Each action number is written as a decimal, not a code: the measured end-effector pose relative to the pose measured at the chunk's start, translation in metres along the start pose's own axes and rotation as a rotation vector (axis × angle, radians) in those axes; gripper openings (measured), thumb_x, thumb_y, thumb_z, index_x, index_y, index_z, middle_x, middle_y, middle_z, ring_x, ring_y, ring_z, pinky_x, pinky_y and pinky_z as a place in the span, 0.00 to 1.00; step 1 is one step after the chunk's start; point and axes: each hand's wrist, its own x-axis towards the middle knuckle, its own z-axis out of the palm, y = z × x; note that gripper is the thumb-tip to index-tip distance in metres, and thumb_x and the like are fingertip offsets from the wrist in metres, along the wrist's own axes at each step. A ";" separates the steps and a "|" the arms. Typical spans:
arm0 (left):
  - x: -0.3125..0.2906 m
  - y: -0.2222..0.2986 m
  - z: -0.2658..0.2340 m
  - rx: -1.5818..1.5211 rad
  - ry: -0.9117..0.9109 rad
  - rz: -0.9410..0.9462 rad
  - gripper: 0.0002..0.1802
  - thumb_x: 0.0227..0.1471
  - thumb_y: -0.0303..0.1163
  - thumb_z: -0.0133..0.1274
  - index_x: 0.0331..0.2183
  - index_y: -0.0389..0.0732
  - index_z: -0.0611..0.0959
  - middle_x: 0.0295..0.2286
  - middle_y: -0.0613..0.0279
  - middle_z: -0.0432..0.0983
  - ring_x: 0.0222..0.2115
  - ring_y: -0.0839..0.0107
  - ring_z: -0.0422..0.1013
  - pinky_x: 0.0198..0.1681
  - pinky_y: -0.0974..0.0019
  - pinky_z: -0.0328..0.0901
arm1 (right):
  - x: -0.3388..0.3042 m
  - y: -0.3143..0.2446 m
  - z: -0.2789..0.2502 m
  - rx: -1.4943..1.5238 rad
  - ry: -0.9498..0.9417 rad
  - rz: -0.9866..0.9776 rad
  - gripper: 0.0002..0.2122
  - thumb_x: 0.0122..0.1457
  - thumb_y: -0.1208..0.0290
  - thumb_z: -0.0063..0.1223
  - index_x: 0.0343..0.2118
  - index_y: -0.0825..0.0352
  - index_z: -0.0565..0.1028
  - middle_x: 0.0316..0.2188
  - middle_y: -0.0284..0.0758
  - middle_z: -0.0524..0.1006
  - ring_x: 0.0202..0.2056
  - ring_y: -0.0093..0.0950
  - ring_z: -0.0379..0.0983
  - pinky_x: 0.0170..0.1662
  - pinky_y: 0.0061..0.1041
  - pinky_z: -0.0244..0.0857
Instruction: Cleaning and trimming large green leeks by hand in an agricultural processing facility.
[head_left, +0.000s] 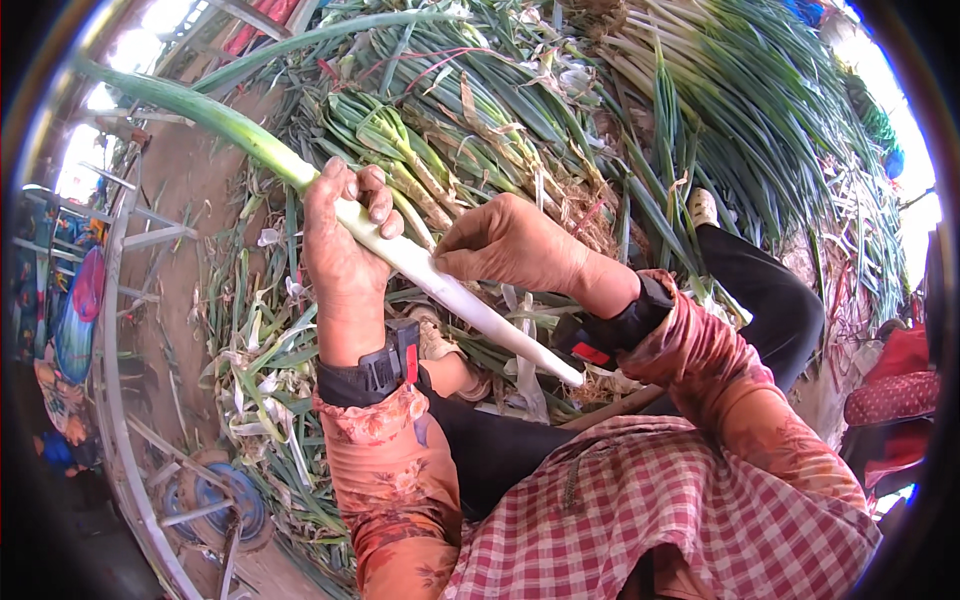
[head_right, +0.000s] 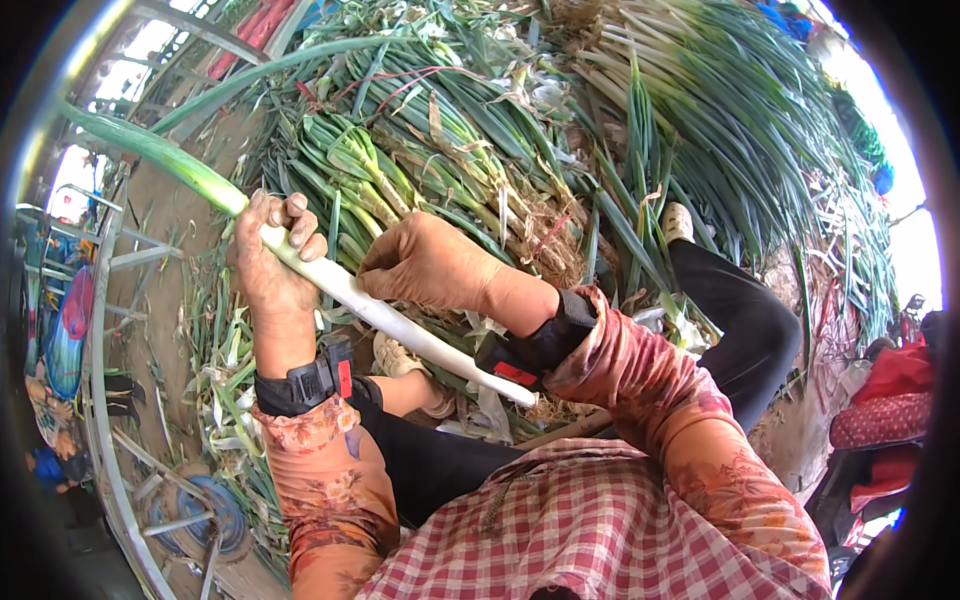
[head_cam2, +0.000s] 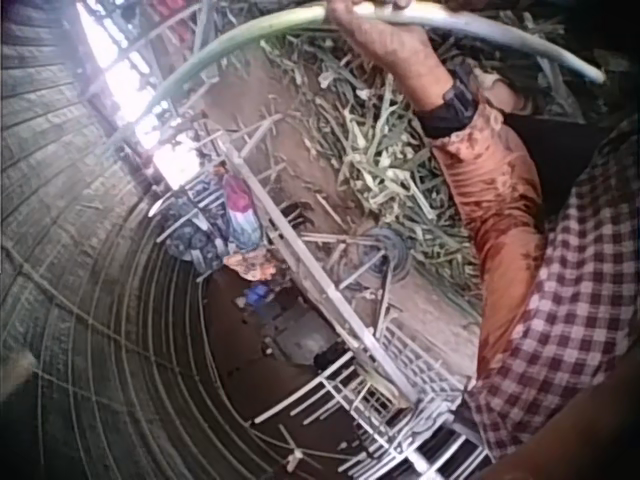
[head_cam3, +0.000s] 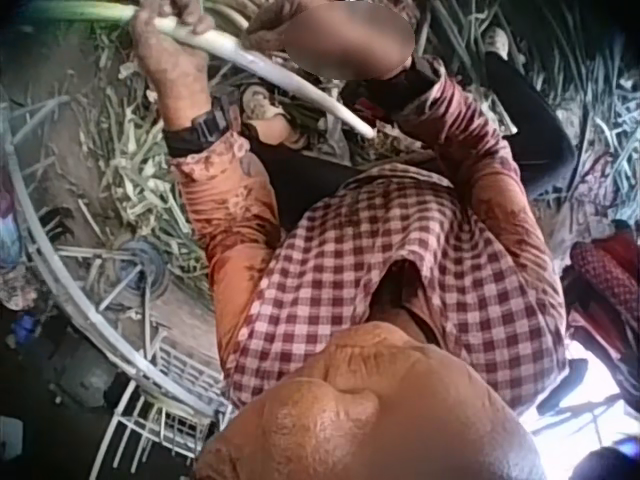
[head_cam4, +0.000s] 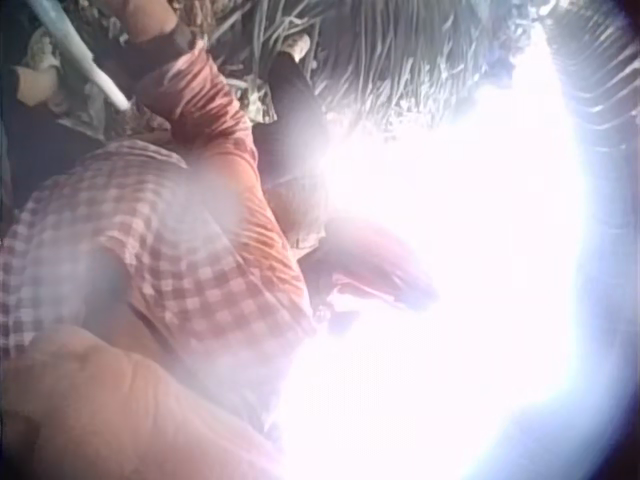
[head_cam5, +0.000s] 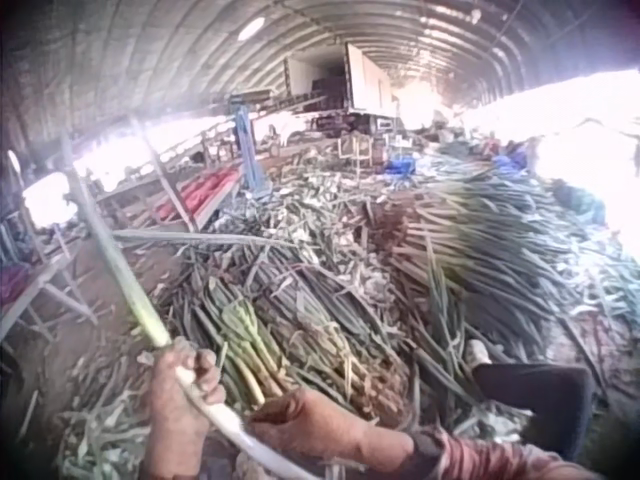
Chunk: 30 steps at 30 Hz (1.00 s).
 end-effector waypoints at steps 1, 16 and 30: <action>0.000 0.000 -0.002 -0.001 0.000 0.000 0.14 0.46 0.39 0.46 0.17 0.43 0.64 0.22 0.60 0.65 0.15 0.76 0.59 0.15 0.74 0.55 | -0.001 -0.004 0.001 -0.001 -0.001 0.000 0.08 0.45 0.71 0.54 0.25 0.71 0.75 0.18 0.30 0.74 0.22 0.14 0.65 0.27 0.16 0.61; -0.005 0.030 -0.008 -0.527 -0.506 -0.088 0.14 0.48 0.37 0.42 0.19 0.38 0.63 0.21 0.59 0.65 0.08 0.80 0.55 0.11 0.75 0.54 | -0.033 0.125 -0.023 -0.435 0.267 0.327 0.10 0.40 0.68 0.50 0.21 0.70 0.72 0.14 0.39 0.71 0.17 0.28 0.67 0.23 0.27 0.61; 0.001 0.015 -0.005 -0.163 -0.112 0.045 0.14 0.48 0.38 0.43 0.18 0.41 0.66 0.20 0.60 0.65 0.09 0.81 0.54 0.11 0.76 0.52 | -0.046 0.002 0.022 -0.344 0.259 -0.258 0.15 0.42 0.70 0.57 0.33 0.68 0.70 0.26 0.37 0.71 0.28 0.28 0.69 0.32 0.22 0.63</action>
